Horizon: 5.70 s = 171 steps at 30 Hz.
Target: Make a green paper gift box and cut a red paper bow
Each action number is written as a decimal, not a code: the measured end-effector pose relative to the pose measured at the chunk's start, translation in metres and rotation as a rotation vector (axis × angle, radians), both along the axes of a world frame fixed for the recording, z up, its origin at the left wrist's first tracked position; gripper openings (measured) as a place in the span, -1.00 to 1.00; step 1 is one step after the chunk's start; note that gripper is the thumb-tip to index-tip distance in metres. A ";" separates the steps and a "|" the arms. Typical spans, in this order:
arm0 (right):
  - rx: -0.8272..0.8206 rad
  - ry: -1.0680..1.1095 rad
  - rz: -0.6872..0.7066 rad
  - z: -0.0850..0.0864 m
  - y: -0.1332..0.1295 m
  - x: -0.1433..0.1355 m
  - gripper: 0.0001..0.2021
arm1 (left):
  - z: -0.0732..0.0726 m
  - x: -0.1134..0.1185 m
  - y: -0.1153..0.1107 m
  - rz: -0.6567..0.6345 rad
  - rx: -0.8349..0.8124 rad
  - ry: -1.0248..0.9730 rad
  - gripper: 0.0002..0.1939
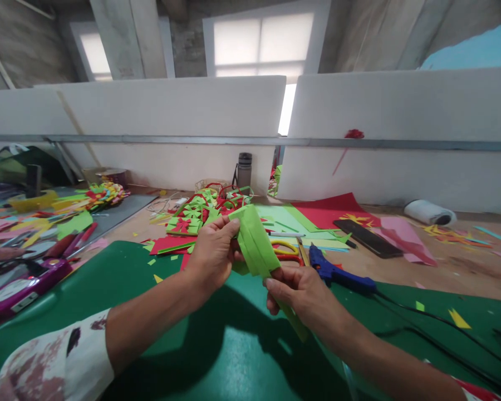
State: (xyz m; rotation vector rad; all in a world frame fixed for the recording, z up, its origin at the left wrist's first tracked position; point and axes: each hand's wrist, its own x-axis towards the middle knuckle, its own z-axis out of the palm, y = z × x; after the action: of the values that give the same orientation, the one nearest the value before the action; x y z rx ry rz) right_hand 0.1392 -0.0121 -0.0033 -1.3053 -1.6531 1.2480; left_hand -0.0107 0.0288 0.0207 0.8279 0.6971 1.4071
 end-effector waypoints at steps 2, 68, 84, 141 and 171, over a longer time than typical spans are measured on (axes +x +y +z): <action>0.050 -0.021 -0.029 0.003 0.000 -0.001 -0.74 | 0.001 0.000 0.000 0.005 -0.003 0.007 -0.94; 1.344 -0.481 -0.263 0.047 -0.010 0.032 -0.91 | 0.014 0.020 -0.038 0.022 0.635 0.967 -0.78; 1.163 -0.527 -0.233 0.048 0.001 0.036 -0.83 | 0.006 0.024 -0.026 -0.241 0.332 0.955 -0.86; 0.353 -0.211 0.010 0.010 0.016 0.021 -0.51 | -0.014 -0.007 -0.006 -0.052 -0.056 0.276 -0.77; 0.160 -0.249 0.083 0.006 0.010 0.015 -0.76 | -0.024 -0.005 -0.019 -0.209 -0.196 0.234 -0.75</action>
State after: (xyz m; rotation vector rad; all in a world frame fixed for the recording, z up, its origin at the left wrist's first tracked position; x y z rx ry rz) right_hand 0.1539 -0.0017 0.0027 -1.3464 -1.9565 1.0071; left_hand -0.0160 0.0096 -0.0036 0.8898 0.8855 1.0464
